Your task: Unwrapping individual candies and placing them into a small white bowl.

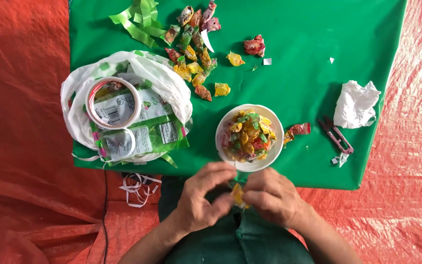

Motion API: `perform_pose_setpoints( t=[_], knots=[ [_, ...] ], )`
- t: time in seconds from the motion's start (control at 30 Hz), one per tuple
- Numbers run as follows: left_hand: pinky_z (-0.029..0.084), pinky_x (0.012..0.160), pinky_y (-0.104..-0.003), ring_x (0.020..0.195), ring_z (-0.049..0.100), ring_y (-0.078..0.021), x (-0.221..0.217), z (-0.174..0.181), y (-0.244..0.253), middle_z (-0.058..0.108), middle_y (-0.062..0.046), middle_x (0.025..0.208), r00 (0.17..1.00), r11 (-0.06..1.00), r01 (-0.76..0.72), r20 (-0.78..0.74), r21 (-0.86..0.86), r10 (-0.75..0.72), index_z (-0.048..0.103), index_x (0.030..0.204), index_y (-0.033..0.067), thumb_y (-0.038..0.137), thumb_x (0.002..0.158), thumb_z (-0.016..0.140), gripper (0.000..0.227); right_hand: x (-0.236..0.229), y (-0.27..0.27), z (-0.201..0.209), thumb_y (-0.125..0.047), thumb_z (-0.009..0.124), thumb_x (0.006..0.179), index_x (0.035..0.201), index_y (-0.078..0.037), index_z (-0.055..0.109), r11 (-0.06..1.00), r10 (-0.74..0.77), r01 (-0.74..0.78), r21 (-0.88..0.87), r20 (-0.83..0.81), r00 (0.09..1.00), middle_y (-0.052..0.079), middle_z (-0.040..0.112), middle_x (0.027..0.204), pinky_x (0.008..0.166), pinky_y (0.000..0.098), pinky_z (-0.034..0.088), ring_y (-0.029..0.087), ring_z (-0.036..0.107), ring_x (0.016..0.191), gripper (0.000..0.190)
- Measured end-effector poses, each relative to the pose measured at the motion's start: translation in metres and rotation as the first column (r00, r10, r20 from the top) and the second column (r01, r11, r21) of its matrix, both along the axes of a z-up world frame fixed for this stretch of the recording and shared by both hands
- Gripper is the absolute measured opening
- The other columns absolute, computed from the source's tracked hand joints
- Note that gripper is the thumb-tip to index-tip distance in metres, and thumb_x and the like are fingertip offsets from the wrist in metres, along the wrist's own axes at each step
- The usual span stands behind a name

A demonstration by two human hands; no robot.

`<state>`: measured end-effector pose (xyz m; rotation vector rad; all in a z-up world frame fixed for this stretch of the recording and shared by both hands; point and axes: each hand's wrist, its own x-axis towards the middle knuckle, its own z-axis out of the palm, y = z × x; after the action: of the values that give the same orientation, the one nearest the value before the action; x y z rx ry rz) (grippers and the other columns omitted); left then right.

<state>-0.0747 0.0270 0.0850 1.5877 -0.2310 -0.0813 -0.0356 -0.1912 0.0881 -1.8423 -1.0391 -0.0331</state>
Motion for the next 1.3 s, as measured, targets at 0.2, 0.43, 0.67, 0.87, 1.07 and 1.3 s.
perform_pose_setpoints(
  t=[0.2, 0.43, 0.67, 0.87, 1.07, 1.3],
  knots=[
    [0.055, 0.081, -0.04, 0.096, 0.075, -0.0294, 0.006, -0.003, 0.012, 0.075, -0.014, 0.109, 0.97, 0.968, 0.006, 0.233, 0.252, -0.067, 0.069, 0.115, -0.0004, 0.019, 0.097, 0.074, 0.027, 0.016, 0.02, 0.012, -0.015, 0.054, 0.105, 0.109, -0.007, 0.064, 0.994, 0.028, -0.021, -0.11, 0.058, 0.998, 0.01, 0.065, 0.102, 0.073, 0.0391, 0.054, 0.027, 0.068, 0.087, 0.014],
    [0.063, 0.078, -0.042, 0.092, 0.074, -0.0326, 0.033, -0.045, 0.018, 0.074, -0.012, 0.098, 0.929, 0.916, -0.337, 0.231, 0.216, 0.288, 0.077, 0.102, 0.0048, 0.018, 0.082, 0.088, 0.026, 0.061, -0.007, 0.007, -0.001, 0.062, 0.095, 0.112, -0.01, 0.077, 0.926, -0.276, 0.326, -0.191, 0.247, 0.929, 0.02, 0.069, 0.106, 0.08, 0.0505, 0.05, 0.044, 0.065, 0.096, 0.024],
    [0.063, 0.077, -0.041, 0.089, 0.075, -0.0306, 0.044, -0.059, 0.0, 0.075, -0.01, 0.095, 0.887, 0.866, -0.445, 0.245, 0.228, 0.392, 0.076, 0.108, 0.0058, 0.02, 0.08, 0.09, 0.035, 0.094, 0.031, 0.013, -0.004, 0.063, 0.097, 0.11, -0.009, 0.07, 0.909, -0.063, 0.201, -0.365, 0.356, 0.932, 0.018, 0.062, 0.128, 0.092, 0.0506, 0.049, 0.044, 0.062, 0.12, 0.015],
    [0.061, 0.081, -0.041, 0.094, 0.074, -0.0308, 0.044, -0.072, -0.016, 0.073, -0.008, 0.098, 0.883, 0.872, -0.459, 0.19, 0.171, 0.428, 0.075, 0.102, 0.009, 0.022, 0.08, 0.09, 0.029, 0.091, 0.026, 0.009, -0.006, 0.063, 0.098, 0.103, -0.013, 0.072, 0.876, -0.061, 0.221, -0.429, 0.357, 0.932, 0.015, 0.062, 0.13, 0.096, 0.0488, 0.049, 0.039, 0.062, 0.124, 0.013],
    [0.06, 0.08, -0.04, 0.089, 0.071, -0.0296, 0.047, -0.075, -0.018, 0.069, -0.007, 0.093, 0.899, 0.888, -0.424, 0.197, 0.179, 0.39, 0.077, 0.102, 0.01, 0.026, 0.079, 0.091, 0.032, 0.091, 0.02, 0.005, -0.007, 0.065, 0.096, 0.106, -0.016, 0.073, 0.867, -0.06, 0.212, -0.451, 0.327, 0.943, 0.014, 0.061, 0.132, 0.097, 0.0498, 0.048, 0.039, 0.06, 0.127, 0.015],
    [0.061, 0.074, -0.038, 0.087, 0.071, -0.0295, 0.049, -0.07, -0.017, 0.07, -0.009, 0.093, 0.918, 0.904, -0.363, 0.25, 0.225, 0.307, 0.078, 0.112, 0.0093, 0.022, 0.082, 0.089, 0.034, 0.091, 0.018, 0.001, -0.007, 0.068, 0.096, 0.107, -0.015, 0.073, 0.87, -0.055, 0.2, -0.451, 0.314, 0.948, 0.014, 0.062, 0.13, 0.097, 0.05, 0.049, 0.038, 0.06, 0.127, 0.015]
  ],
)
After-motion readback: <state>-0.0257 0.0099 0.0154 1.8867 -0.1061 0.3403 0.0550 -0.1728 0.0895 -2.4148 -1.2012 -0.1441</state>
